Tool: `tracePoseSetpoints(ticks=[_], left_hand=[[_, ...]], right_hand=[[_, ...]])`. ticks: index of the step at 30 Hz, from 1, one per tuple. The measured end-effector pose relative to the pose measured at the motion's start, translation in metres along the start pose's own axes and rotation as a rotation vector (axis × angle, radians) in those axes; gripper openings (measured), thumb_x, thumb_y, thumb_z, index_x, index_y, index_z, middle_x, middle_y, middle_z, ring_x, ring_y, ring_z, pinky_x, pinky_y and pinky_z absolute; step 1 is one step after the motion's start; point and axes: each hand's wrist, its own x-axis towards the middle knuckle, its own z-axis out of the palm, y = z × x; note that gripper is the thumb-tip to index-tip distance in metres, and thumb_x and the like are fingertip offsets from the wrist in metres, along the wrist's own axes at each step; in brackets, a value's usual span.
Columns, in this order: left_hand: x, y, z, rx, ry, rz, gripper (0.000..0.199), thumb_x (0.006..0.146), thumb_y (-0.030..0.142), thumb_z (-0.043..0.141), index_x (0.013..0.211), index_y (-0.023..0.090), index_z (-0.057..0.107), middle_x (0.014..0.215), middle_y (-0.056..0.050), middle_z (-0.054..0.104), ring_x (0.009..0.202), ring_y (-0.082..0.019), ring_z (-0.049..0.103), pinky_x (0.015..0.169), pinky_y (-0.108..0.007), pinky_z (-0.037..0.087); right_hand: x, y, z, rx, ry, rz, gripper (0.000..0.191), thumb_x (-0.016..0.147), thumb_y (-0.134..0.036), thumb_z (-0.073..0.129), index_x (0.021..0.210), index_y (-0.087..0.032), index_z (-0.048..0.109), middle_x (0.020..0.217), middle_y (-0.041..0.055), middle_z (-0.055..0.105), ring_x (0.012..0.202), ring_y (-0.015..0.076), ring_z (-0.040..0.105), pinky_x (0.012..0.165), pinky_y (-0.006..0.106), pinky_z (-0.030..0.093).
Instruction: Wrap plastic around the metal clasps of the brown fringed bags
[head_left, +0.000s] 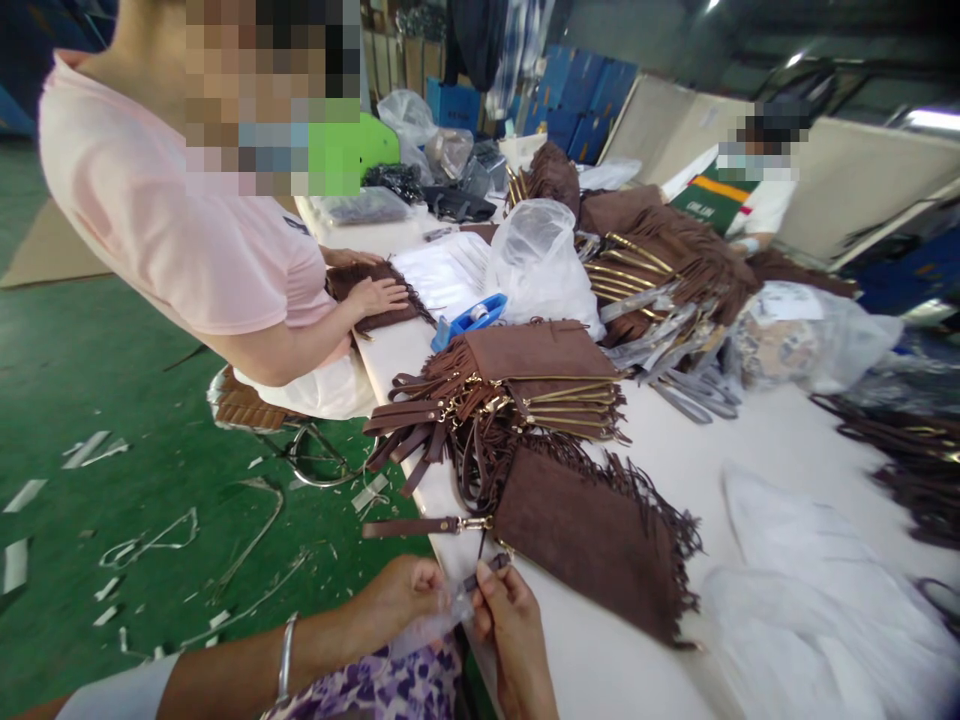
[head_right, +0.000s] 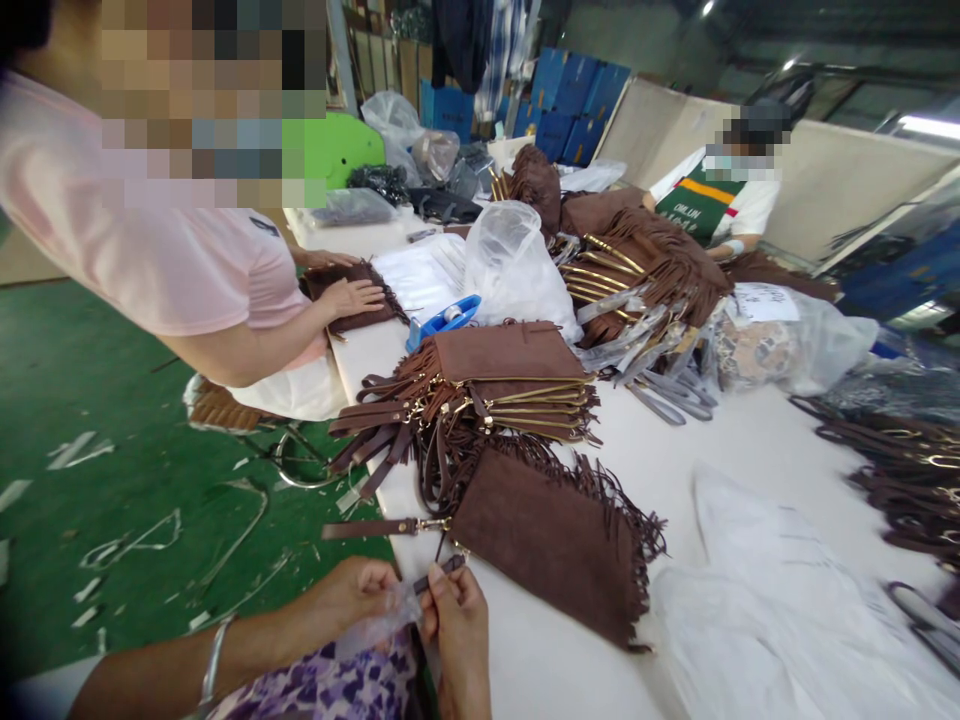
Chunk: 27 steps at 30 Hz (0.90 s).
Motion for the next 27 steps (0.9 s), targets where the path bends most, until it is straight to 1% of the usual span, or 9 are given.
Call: tracePoseSetpoints(ticks=[5,9,11,14,16,18,20,24,27], left_hand=[[-0.003,0.01,0.013,-0.02,-0.025,-0.065,0.058,0.07,0.066,0.069,0.087,0.011,0.067,0.083,-0.013,0.073,0.063,-0.021,0.068,0.055,-0.027,0.049],[0.005,0.012,0.027,-0.022,0.0,-0.09,0.044,0.071,0.053,0.07,0.08,0.011,0.067,0.075,-0.011,0.072,0.059,-0.02,0.067,0.053,-0.025,0.048],[0.008,0.009,0.029,-0.035,0.014,-0.077,0.035,0.069,0.046,0.07,0.076,0.012,0.065,0.073,-0.01,0.072,0.056,-0.018,0.065,0.05,-0.024,0.046],[0.005,0.004,0.017,-0.014,-0.038,-0.05,0.032,0.07,0.044,0.068,0.076,0.012,0.065,0.073,-0.009,0.072,0.052,-0.015,0.062,0.049,-0.023,0.044],[-0.003,0.003,0.001,0.041,0.003,-0.076,0.036,0.068,0.048,0.071,0.073,0.014,0.062,0.065,-0.007,0.069,0.049,-0.015,0.059,0.048,-0.024,0.044],[-0.012,0.002,-0.016,0.088,0.088,-0.12,0.042,0.062,0.053,0.075,0.071,0.016,0.058,0.057,-0.004,0.066,0.047,-0.017,0.058,0.047,-0.026,0.043],[-0.019,0.003,-0.026,0.087,0.123,-0.135,0.046,0.059,0.056,0.076,0.071,0.017,0.056,0.054,-0.002,0.063,0.047,-0.018,0.059,0.048,-0.026,0.043],[-0.023,0.004,-0.021,0.027,0.121,-0.087,0.054,0.06,0.066,0.073,0.072,0.015,0.058,0.062,-0.003,0.065,0.052,-0.017,0.059,0.054,-0.028,0.046],[-0.018,0.008,-0.009,0.028,0.127,-0.043,0.064,0.058,0.076,0.069,0.073,0.014,0.06,0.067,-0.005,0.066,0.055,-0.017,0.058,0.056,-0.029,0.046]], right_hand=[[0.001,0.0,-0.003,-0.049,-0.014,0.023,0.056,0.067,-0.065,0.076,0.067,-0.019,0.043,0.047,-0.0085,0.046,0.036,0.0014,0.028,0.037,0.016,0.02],[-0.001,0.001,-0.004,-0.092,-0.036,0.053,0.057,0.065,-0.067,0.074,0.066,-0.02,0.042,0.044,-0.0092,0.043,0.034,0.0024,0.028,0.036,0.017,0.019],[-0.004,0.003,-0.003,-0.117,-0.043,0.066,0.057,0.063,-0.069,0.073,0.067,-0.021,0.043,0.044,-0.0085,0.045,0.034,0.0034,0.03,0.035,0.017,0.02],[-0.011,0.004,-0.002,-0.209,-0.094,0.061,0.055,0.067,-0.072,0.066,0.066,-0.021,0.045,0.044,-0.0059,0.048,0.032,0.0043,0.031,0.034,0.018,0.02],[-0.016,0.005,-0.003,-0.329,-0.094,0.018,0.049,0.075,-0.068,0.058,0.07,-0.019,0.05,0.047,-0.0035,0.053,0.032,0.0055,0.033,0.034,0.019,0.021],[-0.021,0.007,-0.003,-0.468,-0.032,-0.063,0.042,0.083,-0.06,0.051,0.081,-0.018,0.058,0.056,-0.0013,0.06,0.036,0.0081,0.043,0.037,0.02,0.03],[-0.024,0.01,-0.002,-0.567,0.007,-0.131,0.038,0.087,-0.052,0.048,0.095,-0.018,0.063,0.066,0.0,0.064,0.043,0.0112,0.053,0.044,0.021,0.04],[-0.028,0.022,0.006,-0.581,0.019,-0.19,0.047,0.087,-0.047,0.046,0.117,-0.016,0.063,0.071,0.0008,0.067,0.044,0.0129,0.056,0.047,0.023,0.046],[-0.031,0.03,0.009,-0.545,0.048,-0.22,0.051,0.088,-0.05,0.044,0.122,-0.016,0.062,0.066,-0.0007,0.064,0.043,0.0125,0.054,0.045,0.022,0.044]])
